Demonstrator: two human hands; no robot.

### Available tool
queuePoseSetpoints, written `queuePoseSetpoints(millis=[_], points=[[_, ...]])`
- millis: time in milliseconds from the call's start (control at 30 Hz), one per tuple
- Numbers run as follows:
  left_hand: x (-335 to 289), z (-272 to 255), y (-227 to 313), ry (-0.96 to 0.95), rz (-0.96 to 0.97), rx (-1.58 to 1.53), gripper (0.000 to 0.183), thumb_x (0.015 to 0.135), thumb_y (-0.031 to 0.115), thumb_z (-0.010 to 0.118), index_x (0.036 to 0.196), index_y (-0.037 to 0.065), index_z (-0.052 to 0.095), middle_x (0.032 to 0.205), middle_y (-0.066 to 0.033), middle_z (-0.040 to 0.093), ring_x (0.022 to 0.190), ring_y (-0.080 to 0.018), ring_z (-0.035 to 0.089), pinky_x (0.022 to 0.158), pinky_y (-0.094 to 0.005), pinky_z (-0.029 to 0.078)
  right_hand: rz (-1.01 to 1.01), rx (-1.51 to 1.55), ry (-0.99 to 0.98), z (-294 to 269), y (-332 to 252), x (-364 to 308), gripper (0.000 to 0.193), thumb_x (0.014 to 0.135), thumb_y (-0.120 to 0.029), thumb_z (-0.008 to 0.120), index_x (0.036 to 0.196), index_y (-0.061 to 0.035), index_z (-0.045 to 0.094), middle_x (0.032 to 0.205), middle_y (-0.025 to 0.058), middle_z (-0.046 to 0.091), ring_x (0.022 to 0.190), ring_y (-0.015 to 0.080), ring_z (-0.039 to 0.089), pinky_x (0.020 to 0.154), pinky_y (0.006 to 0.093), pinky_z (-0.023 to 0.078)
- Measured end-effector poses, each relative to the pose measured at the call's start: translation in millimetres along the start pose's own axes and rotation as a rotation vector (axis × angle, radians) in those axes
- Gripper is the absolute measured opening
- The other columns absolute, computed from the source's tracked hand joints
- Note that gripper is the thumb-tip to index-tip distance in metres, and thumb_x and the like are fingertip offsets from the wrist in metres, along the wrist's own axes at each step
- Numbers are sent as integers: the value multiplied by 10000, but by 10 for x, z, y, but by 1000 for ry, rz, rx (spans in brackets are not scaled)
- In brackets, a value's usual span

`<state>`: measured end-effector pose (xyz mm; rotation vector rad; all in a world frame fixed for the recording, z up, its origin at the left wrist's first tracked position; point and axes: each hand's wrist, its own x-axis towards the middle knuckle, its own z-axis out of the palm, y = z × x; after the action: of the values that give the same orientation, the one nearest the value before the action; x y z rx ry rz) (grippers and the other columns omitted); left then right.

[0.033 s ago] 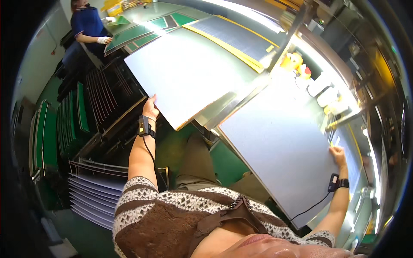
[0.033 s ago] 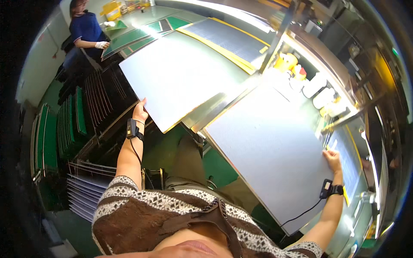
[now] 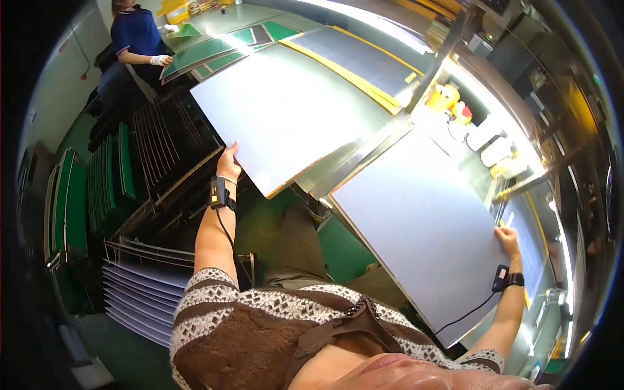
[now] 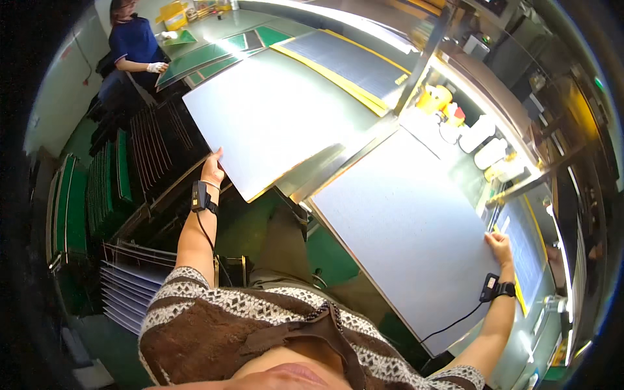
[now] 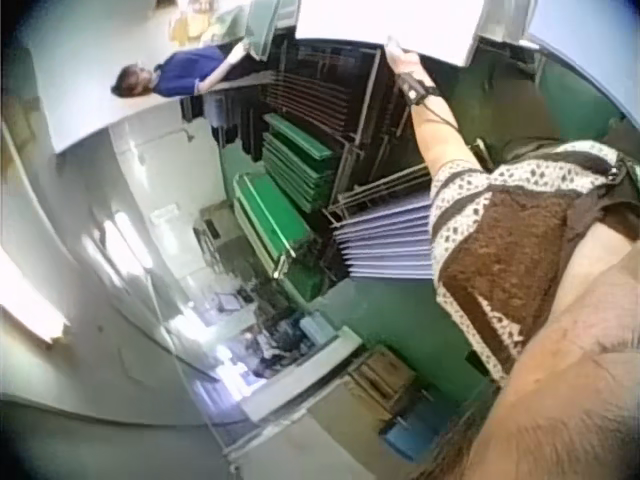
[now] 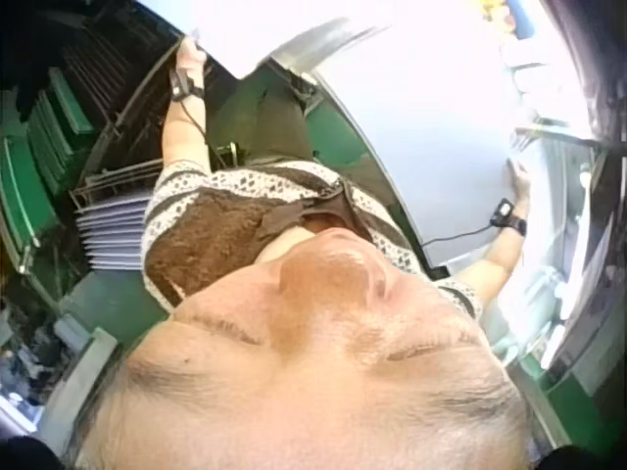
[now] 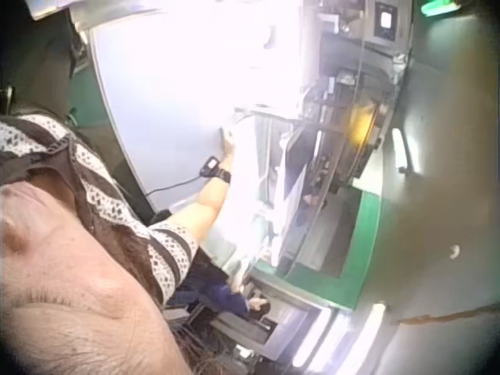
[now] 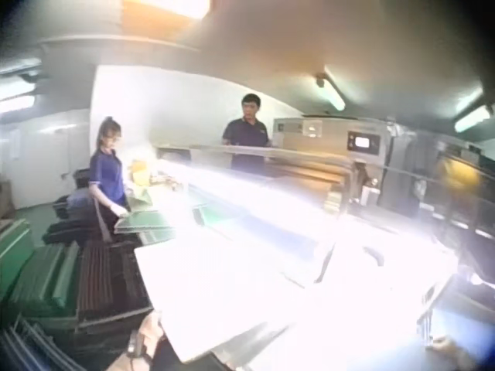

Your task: The recorder takes circuit boards from a rack, places them on a light table for inspection, and then returns them to another rack.

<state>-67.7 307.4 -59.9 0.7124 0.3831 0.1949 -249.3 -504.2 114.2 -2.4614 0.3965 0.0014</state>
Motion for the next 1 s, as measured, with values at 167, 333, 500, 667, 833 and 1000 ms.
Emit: queuePoseSetpoints(millis=[167,333,500,667,833,1000], points=[[-578,259,310,-123,124,-30,220,851,86,557,1054,27,495,995,-74,577,911,-223,583,794,-373,496,-399,-398,72,443,-313,250,214,778,-214,650,812,-3,632,707,33,589,655,110,522,611,256,414],[-963,628,316,-168,189,-197,161,866,84,543,1026,67,537,998,-71,592,936,-200,583,812,-343,492,-394,412,-469,1436,-2196,259,512,859,-415,541,1223,-57,497,1108,136,577,922,237,570,837,371,441],[-1141,1186,203,-556,98,-317,225,887,119,521,1107,69,516,1035,-45,603,947,-176,587,788,-298,498,-318,1354,-534,2037,-3294,407,490,880,-253,557,1260,-2,377,1148,90,520,1051,218,506,899,336,417],[-933,1449,254,-307,72,258,750,833,463,554,1361,30,244,1332,-182,365,1175,-285,433,953,-422,374,-712,1225,6,1686,-4273,-75,335,846,-162,609,1102,33,515,1075,97,566,941,168,556,820,301,454],[-1185,1537,661,-669,9,-459,851,806,659,383,1363,36,220,1306,-196,372,1176,-336,403,999,-498,301,-1387,135,188,2231,-4454,-269,349,735,27,570,1079,-33,585,1054,146,604,979,279,590,830,363,484],[-764,1051,40,-236,10,-503,425,922,311,408,1219,7,420,1160,-166,512,1091,-314,485,927,-470,389,-1571,-177,-74,3019,-4198,-203,459,703,20,522,1139,-115,564,1144,122,562,1029,339,552,888,404,456]])
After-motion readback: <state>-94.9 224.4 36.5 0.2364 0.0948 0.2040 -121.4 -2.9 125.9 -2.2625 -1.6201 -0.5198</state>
